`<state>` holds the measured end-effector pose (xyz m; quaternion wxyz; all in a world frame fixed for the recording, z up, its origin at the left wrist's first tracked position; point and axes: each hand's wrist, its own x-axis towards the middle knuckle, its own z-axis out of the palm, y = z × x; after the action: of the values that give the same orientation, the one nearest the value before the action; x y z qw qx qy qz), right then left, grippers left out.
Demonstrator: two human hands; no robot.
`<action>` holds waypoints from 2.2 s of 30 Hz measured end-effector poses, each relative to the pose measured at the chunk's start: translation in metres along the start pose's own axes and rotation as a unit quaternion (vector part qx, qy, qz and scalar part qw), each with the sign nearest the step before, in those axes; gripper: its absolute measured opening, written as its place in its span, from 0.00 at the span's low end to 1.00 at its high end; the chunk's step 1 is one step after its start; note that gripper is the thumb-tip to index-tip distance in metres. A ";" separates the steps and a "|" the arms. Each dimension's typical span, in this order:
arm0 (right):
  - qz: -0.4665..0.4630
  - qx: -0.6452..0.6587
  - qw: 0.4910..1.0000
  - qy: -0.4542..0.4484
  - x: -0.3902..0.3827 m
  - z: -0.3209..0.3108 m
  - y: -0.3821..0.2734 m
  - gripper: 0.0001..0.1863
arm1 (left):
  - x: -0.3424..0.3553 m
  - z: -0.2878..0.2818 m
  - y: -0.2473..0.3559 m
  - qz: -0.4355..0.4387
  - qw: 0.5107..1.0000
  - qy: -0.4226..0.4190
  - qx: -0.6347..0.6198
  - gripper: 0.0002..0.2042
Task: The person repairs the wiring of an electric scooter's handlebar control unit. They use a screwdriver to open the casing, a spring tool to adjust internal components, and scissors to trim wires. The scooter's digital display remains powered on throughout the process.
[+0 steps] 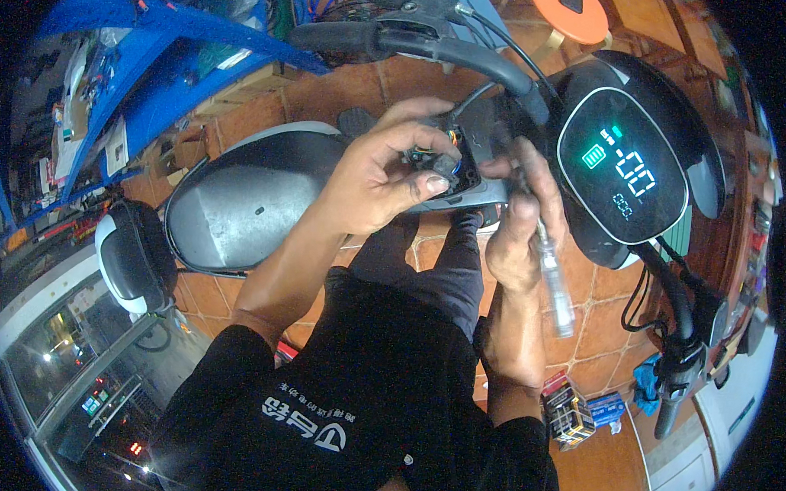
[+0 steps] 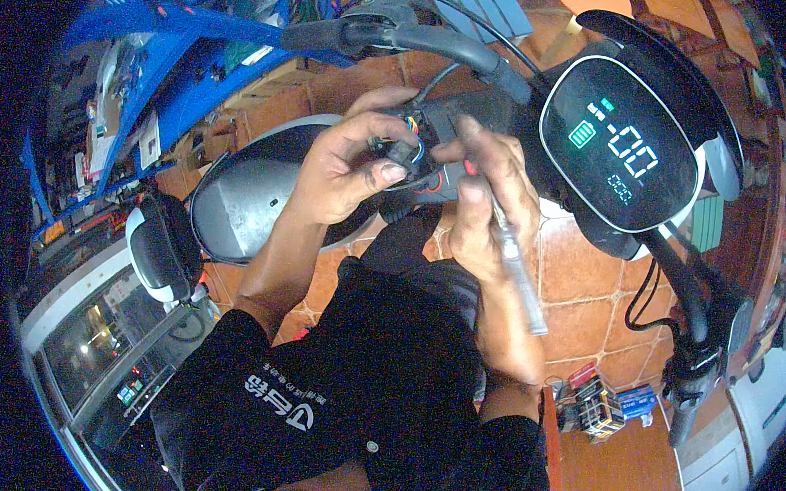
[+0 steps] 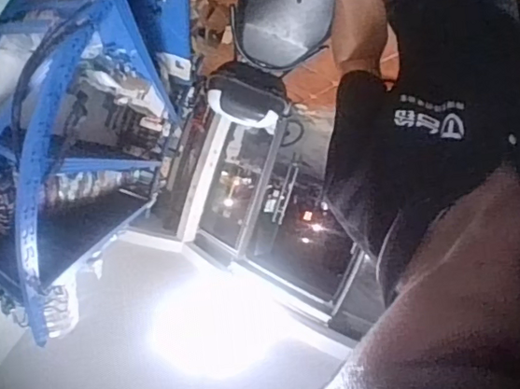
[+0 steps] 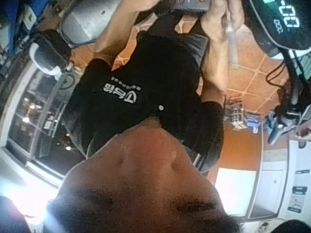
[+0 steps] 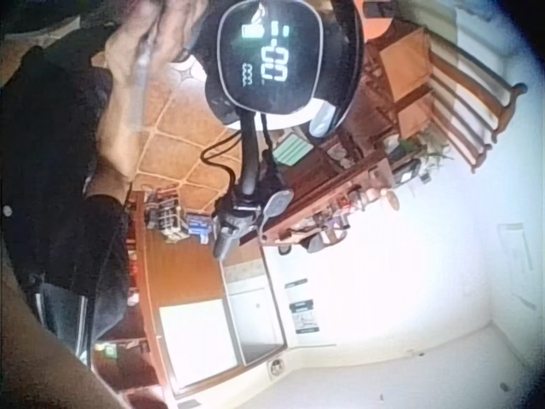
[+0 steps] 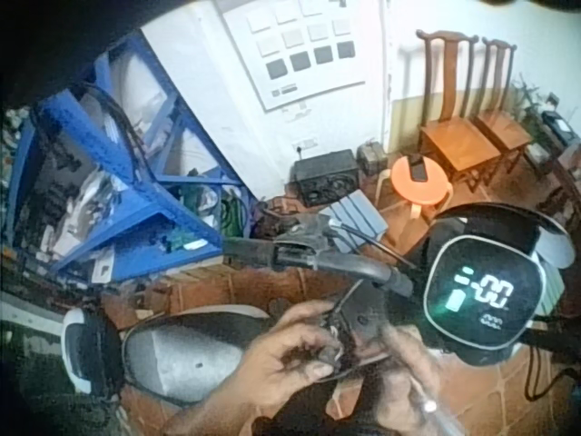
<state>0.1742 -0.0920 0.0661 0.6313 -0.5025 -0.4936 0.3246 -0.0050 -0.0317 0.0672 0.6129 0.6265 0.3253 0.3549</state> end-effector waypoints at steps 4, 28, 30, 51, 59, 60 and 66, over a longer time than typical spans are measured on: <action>-0.048 0.030 0.995 -0.076 0.005 -0.015 0.007 0.16 | 0.009 -0.006 -0.004 -0.037 0.993 -0.063 -0.091 0.22; 0.017 0.057 0.997 -0.052 0.020 0.001 -0.022 0.07 | 0.012 -0.004 0.009 -0.221 0.860 -0.062 -0.456 0.18; 0.028 0.054 0.997 -0.054 0.021 0.002 -0.025 0.06 | 0.011 -0.004 0.010 -0.230 0.861 -0.056 -0.451 0.18; -0.205 -0.013 0.974 -0.093 0.024 -0.002 0.006 0.04 | 0.017 -0.013 0.012 -0.147 0.959 -0.104 -0.217 0.16; -0.127 0.031 0.989 -0.062 0.013 0.000 0.007 0.06 | 0.018 -0.014 0.018 -0.128 0.977 -0.106 -0.130 0.20; -0.121 0.043 0.990 -0.059 0.012 0.001 0.009 0.07 | 0.018 -0.014 0.018 -0.126 0.978 -0.109 -0.124 0.20; -0.100 0.061 0.992 -0.055 0.006 0.001 0.014 0.08 | 0.022 -0.016 0.018 -0.123 0.982 -0.117 -0.087 0.19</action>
<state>0.1761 -0.0819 0.0548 0.6620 -0.3927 -0.5547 0.3159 -0.0071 -0.0058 0.0859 0.7380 0.5632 0.2937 0.2279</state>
